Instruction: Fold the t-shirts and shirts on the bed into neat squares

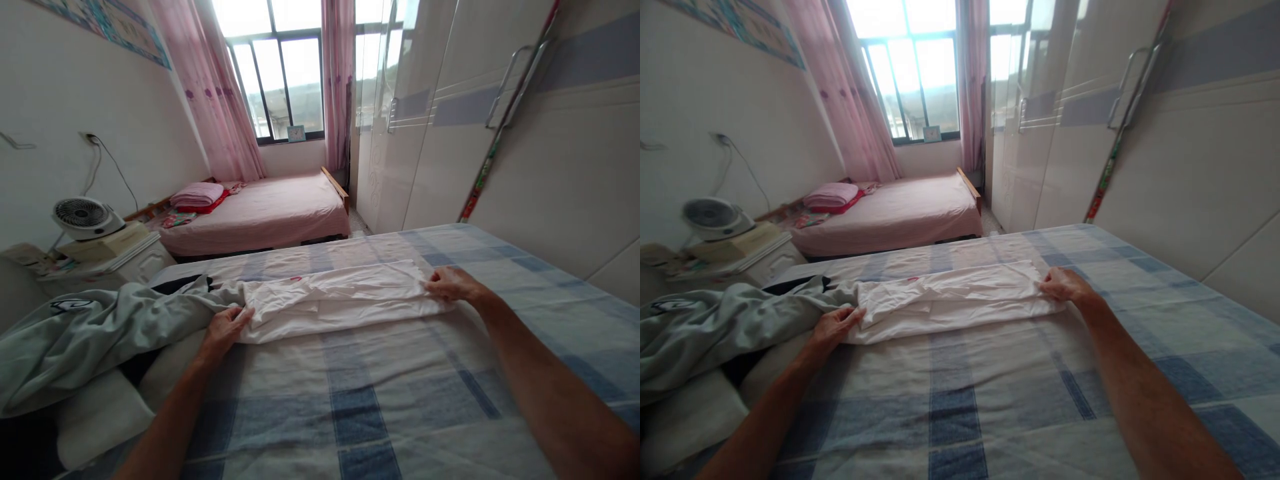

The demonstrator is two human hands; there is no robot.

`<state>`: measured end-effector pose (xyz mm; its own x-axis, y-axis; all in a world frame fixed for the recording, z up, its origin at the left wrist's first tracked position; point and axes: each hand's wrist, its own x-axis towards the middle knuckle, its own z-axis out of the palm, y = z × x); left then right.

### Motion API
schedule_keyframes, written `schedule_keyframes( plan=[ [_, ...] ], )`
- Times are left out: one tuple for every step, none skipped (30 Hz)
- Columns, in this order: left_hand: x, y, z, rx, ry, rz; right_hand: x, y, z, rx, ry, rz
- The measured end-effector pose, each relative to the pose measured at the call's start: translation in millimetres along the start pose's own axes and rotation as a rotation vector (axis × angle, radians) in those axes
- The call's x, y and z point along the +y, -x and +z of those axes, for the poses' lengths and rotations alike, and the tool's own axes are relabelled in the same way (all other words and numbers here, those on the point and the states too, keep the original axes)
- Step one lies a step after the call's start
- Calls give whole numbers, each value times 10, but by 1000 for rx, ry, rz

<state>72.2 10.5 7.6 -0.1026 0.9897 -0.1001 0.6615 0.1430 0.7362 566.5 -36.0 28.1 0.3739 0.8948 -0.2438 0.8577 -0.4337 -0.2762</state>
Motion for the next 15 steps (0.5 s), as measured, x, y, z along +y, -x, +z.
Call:
schedule_keyframes(
  plan=[
    [-8, -1, 0, 1, 5, 1, 12, -1, -11, -10, -22, -23],
    [-20, -6, -1, 2, 9, 2, 24, 1, -29, 3, -50, -59],
    [-37, -17, -1, 1, 16, 7, 38, 3, -53, 35, -82, -108],
    [-58, -32, -1, -4, 25, 15, 53, 5, -79, 78, -111, -158],
    [-82, -50, -1, -9, 34, 25, 70, 5, -103, 121, -129, -198],
    [-108, -71, 0, -14, 43, 36, 89, 3, -121, 152, -125, -223],
    [-131, -91, 1, -21, 49, 44, 109, -1, -128, 165, -99, -226],
    [-150, -108, 3, -27, 55, 51, 129, -7, -124, 162, -53, -203],
    [-161, -120, 5, -29, 63, 49, 145, -16, -108, 163, -1, -163],
    [-162, -124, 6, -21, 73, 42, 153, -25, -83, 184, 42, -122],
    [-153, -120, 7, -5, 86, 34, 152, -33, -51, 232, 70, -91],
    [-135, -110, 8, 15, 99, 25, 135, -39, -16, 297, 83, -78],
    [-109, -93, 9, 36, 117, 14, 101, -41, 21, 369, 80, -92],
    [-78, -75, 10, 54, 145, 2, 45, -36, 60, 435, 65, -136],
    [-44, -57, 12, 56, 188, -15, -33, -22, 103, 485, 40, -203]
  ],
)
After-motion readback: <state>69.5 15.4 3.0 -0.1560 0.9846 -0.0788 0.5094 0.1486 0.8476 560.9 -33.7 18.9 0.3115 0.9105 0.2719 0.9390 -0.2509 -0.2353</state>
